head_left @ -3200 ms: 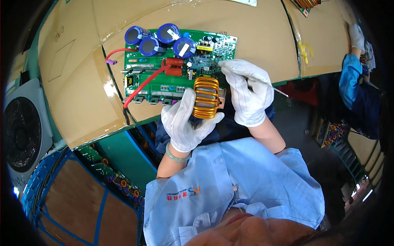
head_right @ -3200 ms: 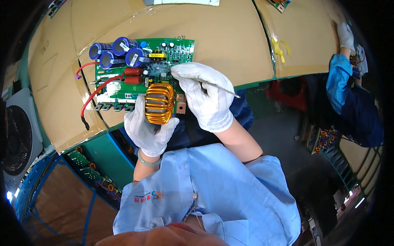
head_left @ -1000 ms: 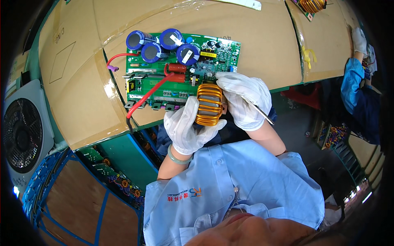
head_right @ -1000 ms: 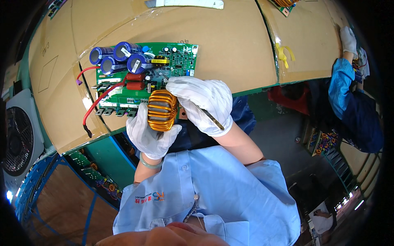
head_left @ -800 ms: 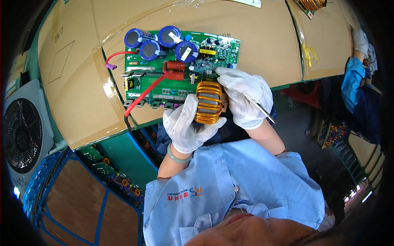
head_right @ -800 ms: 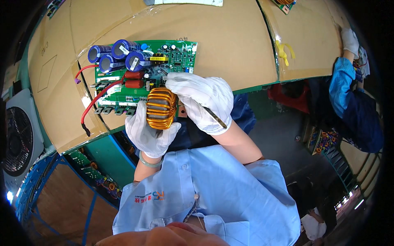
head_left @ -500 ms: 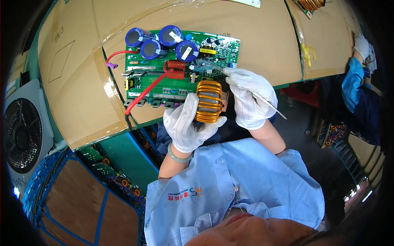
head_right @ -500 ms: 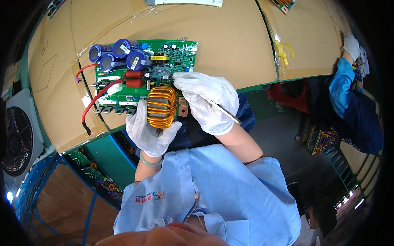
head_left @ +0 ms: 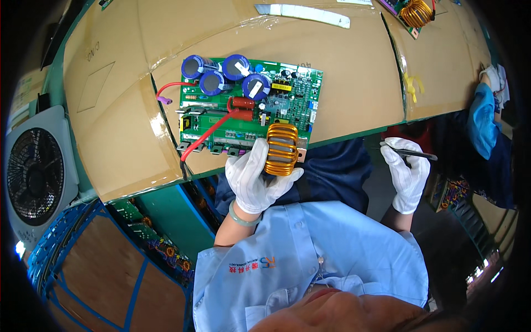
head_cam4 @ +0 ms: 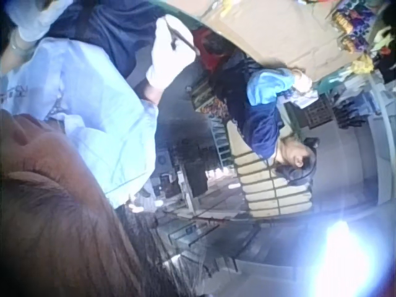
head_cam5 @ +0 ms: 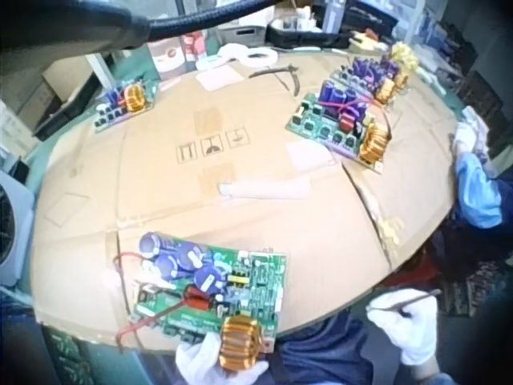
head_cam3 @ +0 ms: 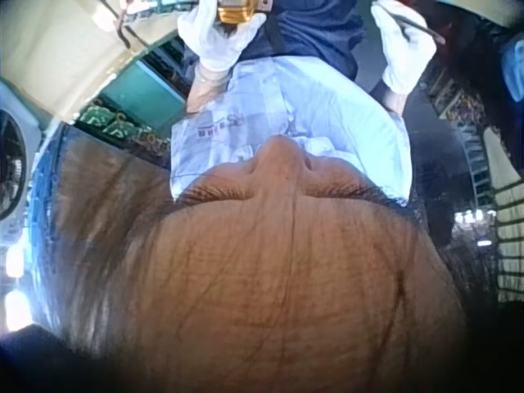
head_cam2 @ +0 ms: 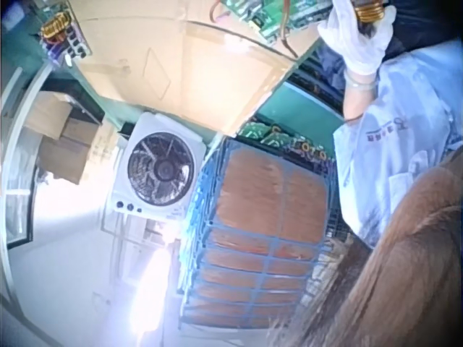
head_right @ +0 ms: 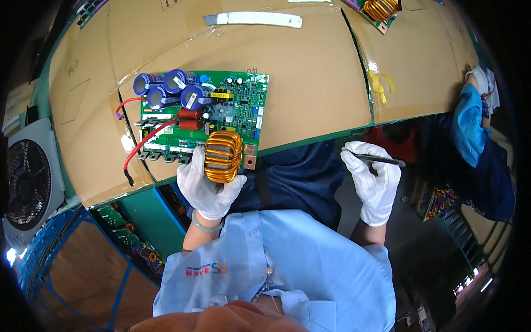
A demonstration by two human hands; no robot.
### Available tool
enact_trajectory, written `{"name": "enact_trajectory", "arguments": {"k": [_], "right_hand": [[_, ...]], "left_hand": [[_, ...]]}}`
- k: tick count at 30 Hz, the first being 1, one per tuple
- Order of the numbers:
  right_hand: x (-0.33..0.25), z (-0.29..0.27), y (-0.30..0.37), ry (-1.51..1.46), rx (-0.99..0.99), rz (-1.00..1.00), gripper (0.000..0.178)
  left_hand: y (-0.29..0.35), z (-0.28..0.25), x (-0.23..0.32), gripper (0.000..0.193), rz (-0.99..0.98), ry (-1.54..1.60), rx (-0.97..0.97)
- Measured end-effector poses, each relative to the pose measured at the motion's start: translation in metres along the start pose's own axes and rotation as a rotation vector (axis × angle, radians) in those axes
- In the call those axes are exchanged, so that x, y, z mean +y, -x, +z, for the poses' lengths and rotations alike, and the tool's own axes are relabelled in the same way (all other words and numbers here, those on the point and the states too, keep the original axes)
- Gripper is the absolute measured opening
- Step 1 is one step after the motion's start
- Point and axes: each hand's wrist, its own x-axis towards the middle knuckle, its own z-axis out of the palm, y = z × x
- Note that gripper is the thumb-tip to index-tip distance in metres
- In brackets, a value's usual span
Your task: The person assembles a green circuit board by hand, attaching a large copper coil and connecting red and black wires. They then use a small metal tool to scrape or clean the soldered joints on the back of the board.
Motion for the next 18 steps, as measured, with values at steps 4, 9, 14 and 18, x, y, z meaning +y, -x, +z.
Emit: {"name": "enact_trajectory", "arguments": {"k": [4,9,14,18], "right_hand": [[0.010,0.008,-0.010,-0.073,0.243,0.100,0.017],[0.005,0.017,-0.014,-0.332,0.513,-0.134,0.023],[-0.026,0.053,-0.016,-0.742,0.355,-0.187,0.027],[-0.047,0.086,-0.032,-0.670,0.090,-0.325,0.016]], "left_hand": [[0.008,0.003,-0.003,0.091,-0.002,-0.063,-0.009],[-0.002,0.001,0.001,0.081,0.029,0.026,0.041],[-0.006,0.001,0.002,0.077,0.013,0.083,0.038],[-0.008,0.002,0.000,0.077,0.053,0.102,0.050]]}}
